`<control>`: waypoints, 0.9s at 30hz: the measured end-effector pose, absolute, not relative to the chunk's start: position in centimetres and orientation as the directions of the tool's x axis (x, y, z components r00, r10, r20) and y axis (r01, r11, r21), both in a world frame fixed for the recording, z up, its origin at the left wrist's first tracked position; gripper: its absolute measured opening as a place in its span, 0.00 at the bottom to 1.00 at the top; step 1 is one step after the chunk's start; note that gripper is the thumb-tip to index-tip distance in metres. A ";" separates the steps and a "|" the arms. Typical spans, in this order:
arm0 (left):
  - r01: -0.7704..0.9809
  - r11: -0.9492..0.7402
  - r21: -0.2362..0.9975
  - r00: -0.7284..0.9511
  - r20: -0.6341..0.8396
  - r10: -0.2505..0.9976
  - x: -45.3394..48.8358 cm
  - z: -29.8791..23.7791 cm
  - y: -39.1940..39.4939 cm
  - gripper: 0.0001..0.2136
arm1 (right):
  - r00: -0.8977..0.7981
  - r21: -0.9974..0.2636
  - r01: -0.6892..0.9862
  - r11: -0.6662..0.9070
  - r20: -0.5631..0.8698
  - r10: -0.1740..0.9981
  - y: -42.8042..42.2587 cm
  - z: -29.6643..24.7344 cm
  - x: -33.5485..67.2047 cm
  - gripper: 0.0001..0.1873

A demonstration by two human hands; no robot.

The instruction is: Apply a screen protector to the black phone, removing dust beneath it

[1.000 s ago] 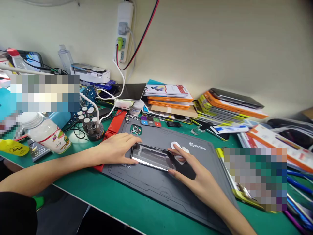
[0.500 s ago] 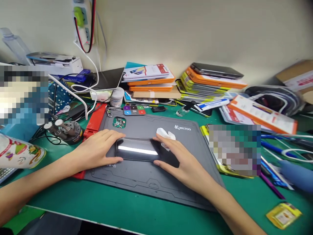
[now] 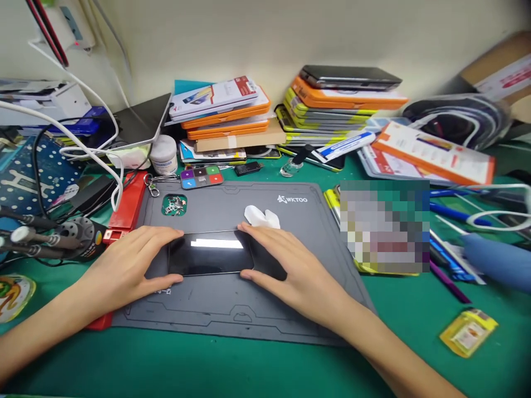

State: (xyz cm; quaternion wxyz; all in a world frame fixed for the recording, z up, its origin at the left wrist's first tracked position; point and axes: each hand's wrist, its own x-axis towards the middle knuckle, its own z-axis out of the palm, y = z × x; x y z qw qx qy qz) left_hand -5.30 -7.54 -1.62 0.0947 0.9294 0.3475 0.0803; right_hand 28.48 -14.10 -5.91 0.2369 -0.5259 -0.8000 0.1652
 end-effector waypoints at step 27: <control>0.657 -0.736 0.164 0.736 0.071 0.673 -5.0 -1.3 -7.3 0.33 | -0.260 -0.430 0.699 0.571 0.591 0.764 -14.9 -4.9 28.9 0.15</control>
